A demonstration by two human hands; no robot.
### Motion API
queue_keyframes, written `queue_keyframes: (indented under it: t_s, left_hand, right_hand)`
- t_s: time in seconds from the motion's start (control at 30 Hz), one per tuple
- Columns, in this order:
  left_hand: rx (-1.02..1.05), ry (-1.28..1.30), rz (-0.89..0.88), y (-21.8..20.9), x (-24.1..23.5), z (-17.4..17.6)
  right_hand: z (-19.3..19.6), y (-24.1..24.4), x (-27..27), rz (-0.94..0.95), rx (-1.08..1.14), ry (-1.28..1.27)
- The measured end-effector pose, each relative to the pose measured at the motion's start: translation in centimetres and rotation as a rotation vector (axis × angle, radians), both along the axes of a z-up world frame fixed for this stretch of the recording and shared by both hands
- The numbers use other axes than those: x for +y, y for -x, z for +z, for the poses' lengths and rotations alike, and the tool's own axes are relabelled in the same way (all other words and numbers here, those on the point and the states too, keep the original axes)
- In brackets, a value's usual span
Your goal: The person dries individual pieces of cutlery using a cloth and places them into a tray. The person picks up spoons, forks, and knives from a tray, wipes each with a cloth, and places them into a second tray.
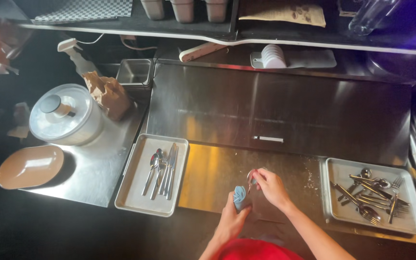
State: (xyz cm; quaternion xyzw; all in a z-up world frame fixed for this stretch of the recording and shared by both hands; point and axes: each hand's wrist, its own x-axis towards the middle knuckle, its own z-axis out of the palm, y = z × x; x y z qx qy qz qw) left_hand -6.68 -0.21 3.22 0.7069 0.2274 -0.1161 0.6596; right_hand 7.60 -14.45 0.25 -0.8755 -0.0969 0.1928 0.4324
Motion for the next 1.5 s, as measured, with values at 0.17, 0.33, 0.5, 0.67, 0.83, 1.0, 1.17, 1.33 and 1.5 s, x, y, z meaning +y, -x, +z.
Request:
queue_keyframes:
  t_s: [0.17,0.33,0.5,0.67,0.83,1.0,1.17,1.33,1.5]
  left_hand:
    - [0.017,-0.013,0.069,0.5,0.1,-0.4]
    - [0.058,-0.017,0.187,0.9,1.1,-0.9]
    - [0.055,0.043,0.290,2.4,2.9,-0.1]
    - [0.168,0.016,0.496,5.1,5.2,-0.2]
    - [0.179,0.032,0.687,9.7,5.5,-2.8]
    - [0.153,0.095,0.963,13.1,5.4,-7.0]
    - [0.169,0.182,1.018,13.0,5.9,-4.0]
    - [0.042,0.203,0.941,11.7,6.2,-5.5]
    - [0.118,0.324,0.584,7.0,4.7,-4.7]
  right_hand:
    - [-0.9,0.9,1.0,-0.080,0.014,-0.213]
    - [-2.8,3.6,2.6,-0.087,0.351,-0.391]
    - [-1.7,6.2,5.7,0.157,0.470,-0.369]
    - [-4.6,5.6,12.2,0.280,0.402,-0.268]
    - [-12.5,3.0,21.7,0.249,0.528,-0.334]
    - [-1.4,4.0,27.6,0.359,0.623,-0.073]
    - [-2.4,4.6,29.0,0.515,0.589,0.082]
    - [-9.1,6.3,21.7,0.619,0.485,-0.021]
    - [-3.5,9.9,7.0,0.577,0.729,-0.262]
